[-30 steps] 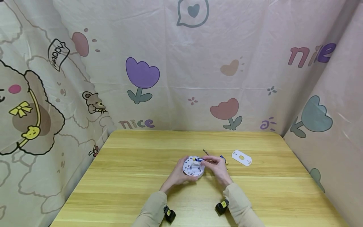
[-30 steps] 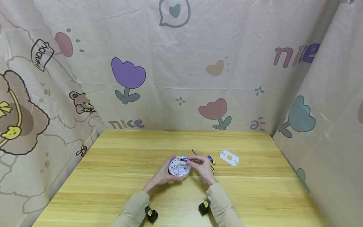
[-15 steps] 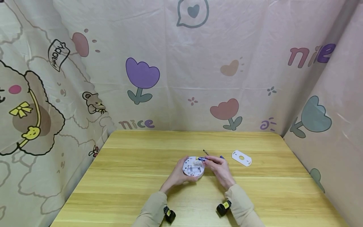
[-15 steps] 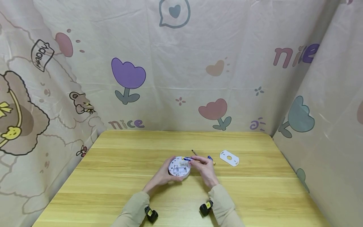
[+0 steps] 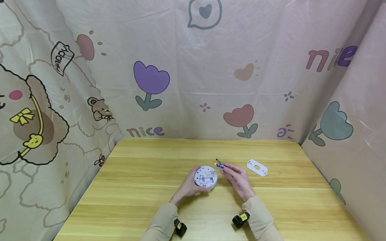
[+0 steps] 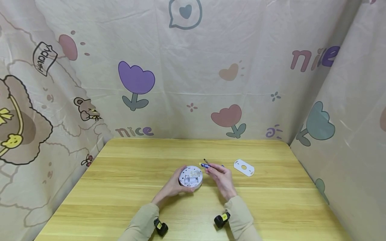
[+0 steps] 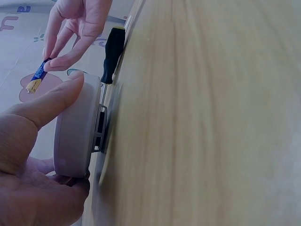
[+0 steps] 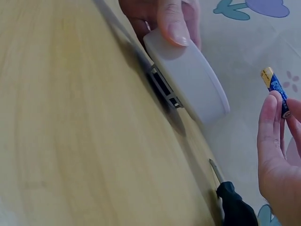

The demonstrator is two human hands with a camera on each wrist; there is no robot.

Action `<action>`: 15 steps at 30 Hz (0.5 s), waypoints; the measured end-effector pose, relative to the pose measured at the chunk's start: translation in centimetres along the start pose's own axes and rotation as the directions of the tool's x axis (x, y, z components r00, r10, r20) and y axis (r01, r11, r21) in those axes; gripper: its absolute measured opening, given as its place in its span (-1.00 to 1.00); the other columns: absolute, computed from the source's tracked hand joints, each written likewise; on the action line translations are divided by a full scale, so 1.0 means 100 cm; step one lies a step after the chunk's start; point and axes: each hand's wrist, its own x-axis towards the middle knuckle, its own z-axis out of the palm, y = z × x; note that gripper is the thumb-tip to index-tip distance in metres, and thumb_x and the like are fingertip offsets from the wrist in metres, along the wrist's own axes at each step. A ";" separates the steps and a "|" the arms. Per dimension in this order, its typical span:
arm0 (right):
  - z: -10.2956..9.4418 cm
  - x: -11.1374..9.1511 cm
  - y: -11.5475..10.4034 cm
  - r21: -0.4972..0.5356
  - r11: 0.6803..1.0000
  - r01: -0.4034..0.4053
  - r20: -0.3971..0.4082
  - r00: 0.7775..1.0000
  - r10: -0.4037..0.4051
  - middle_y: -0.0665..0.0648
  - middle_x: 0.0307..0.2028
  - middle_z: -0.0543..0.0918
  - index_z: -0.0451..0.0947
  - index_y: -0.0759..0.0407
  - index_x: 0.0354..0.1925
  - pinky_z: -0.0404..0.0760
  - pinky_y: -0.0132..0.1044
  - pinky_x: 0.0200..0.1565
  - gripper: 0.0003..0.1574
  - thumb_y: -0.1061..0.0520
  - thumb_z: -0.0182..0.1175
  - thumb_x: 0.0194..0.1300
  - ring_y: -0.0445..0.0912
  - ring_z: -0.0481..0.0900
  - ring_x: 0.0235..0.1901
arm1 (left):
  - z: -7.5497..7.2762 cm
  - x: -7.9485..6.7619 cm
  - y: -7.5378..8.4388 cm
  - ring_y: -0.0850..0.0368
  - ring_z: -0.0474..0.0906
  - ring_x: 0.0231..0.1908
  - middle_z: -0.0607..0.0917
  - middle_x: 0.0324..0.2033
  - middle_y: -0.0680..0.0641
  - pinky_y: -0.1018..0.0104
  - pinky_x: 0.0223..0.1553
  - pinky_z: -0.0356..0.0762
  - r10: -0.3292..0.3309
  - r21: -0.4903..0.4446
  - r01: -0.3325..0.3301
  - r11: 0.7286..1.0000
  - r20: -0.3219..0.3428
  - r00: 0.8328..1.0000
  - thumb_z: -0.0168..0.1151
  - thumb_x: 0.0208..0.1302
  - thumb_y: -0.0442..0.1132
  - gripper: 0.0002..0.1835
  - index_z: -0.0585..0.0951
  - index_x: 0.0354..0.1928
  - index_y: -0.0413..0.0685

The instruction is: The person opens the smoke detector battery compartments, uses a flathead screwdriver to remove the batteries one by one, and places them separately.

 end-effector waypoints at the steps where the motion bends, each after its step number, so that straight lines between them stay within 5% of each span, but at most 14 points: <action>1: 0.000 0.000 -0.001 0.004 1.000 0.007 -0.005 1.000 -0.007 0.07 -0.19 0.81 0.78 0.08 -0.18 0.73 -0.35 0.07 -0.58 0.48 0.11 0.35 -0.14 0.79 -0.20 | 0.000 0.000 0.000 -0.44 0.25 0.40 0.26 0.44 -0.44 -0.42 0.44 0.16 0.000 0.003 0.000 1.000 0.000 1.000 0.65 -0.13 -0.25 0.22 0.08 0.53 -0.32; 15: -0.018 -0.002 -0.013 0.092 0.989 0.115 -0.087 0.990 -0.107 0.12 -0.20 0.81 0.79 0.12 -0.24 0.74 -0.35 0.04 -0.54 0.51 0.03 0.39 -0.12 0.81 -0.19 | 0.000 -0.001 0.002 -0.44 0.22 0.41 0.24 0.45 -0.44 -0.42 0.46 0.12 0.001 0.008 -0.001 1.000 0.000 1.000 0.65 -0.14 -0.26 0.21 0.09 0.53 -0.30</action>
